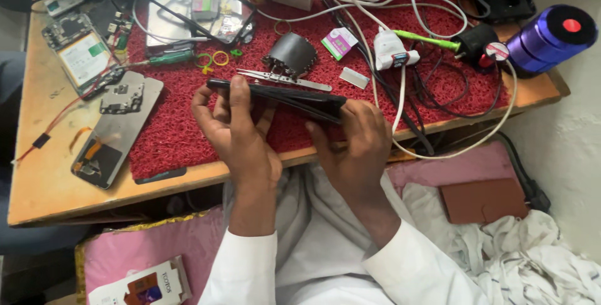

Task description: The person disassembles a smartphone, removes the motherboard, and then reassembles the device by placing the motherboard back and closing the casing. The person then cleans the exterior of the phone with a white cloth.

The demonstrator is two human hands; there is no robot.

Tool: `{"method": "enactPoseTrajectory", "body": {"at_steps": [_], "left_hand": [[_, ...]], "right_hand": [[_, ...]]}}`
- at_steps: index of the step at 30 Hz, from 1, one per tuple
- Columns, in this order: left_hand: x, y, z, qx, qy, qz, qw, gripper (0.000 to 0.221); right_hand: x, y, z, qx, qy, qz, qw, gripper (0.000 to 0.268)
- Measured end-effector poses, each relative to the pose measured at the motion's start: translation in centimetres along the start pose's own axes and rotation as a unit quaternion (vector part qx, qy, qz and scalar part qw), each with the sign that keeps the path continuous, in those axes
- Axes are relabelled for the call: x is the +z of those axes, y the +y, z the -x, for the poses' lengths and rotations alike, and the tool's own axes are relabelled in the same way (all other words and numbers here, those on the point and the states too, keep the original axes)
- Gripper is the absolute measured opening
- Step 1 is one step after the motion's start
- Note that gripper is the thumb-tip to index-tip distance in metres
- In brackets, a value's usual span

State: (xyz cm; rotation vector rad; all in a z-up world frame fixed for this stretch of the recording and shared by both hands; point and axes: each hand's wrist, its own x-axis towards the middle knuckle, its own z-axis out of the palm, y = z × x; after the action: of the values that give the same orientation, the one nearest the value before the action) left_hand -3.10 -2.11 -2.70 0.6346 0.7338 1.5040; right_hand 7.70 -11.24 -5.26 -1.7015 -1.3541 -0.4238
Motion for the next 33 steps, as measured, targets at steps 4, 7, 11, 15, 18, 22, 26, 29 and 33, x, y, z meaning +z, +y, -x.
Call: {"method": "enactPoseTrajectory", "body": {"at_steps": [4, 7, 11, 15, 18, 22, 26, 29, 33], "left_hand": [[-0.1, -0.1, -0.1, -0.007, 0.011, -0.002, 1.0, 0.051], [-0.6, -0.2, -0.2, -0.003, 0.008, -0.013, 1.0, 0.052], [-1.0, -0.1, 0.0, 0.001, -0.008, 0.013, 1.0, 0.052], [-1.4, -0.3, 0.2, 0.02, -0.04, 0.037, 0.998, 0.048], [-1.7, -0.3, -0.2, 0.025, -0.044, 0.073, 0.996, 0.043], [-2.0, -0.3, -0.3, 0.013, -0.059, 0.111, 0.992, 0.041], [-2.2, -0.1, -0.1, 0.023, -0.114, 0.148, 0.982, 0.04], [-1.9, 0.5, 0.2, 0.038, -0.156, 0.165, 0.973, 0.044], [-0.9, 1.0, 0.6, 0.075, -0.234, 0.184, 0.952, 0.049]], "right_hand": [[-0.3, 0.2, 0.0, 0.01, -0.024, 0.006, 1.0, 0.041], [-0.2, 0.1, 0.2, 0.001, -0.021, 0.015, 1.0, 0.044], [-1.1, 0.1, 0.2, 0.001, -0.033, -0.017, 0.999, 0.049], [-1.8, 0.7, -0.8, 0.017, -0.068, -0.038, 0.997, 0.043], [-2.5, 1.0, -1.3, 0.018, -0.08, -0.061, 0.995, 0.041], [-2.8, 0.7, -1.5, 0.051, -0.092, -0.114, 0.988, 0.043], [-3.3, 1.8, -1.6, 0.084, -0.126, -0.159, 0.976, 0.042], [-3.7, 2.7, -1.8, 0.215, -0.158, -0.451, 0.852, 0.05], [-4.3, 2.7, -2.4, 0.417, -0.197, -0.691, 0.557, 0.052]]}}
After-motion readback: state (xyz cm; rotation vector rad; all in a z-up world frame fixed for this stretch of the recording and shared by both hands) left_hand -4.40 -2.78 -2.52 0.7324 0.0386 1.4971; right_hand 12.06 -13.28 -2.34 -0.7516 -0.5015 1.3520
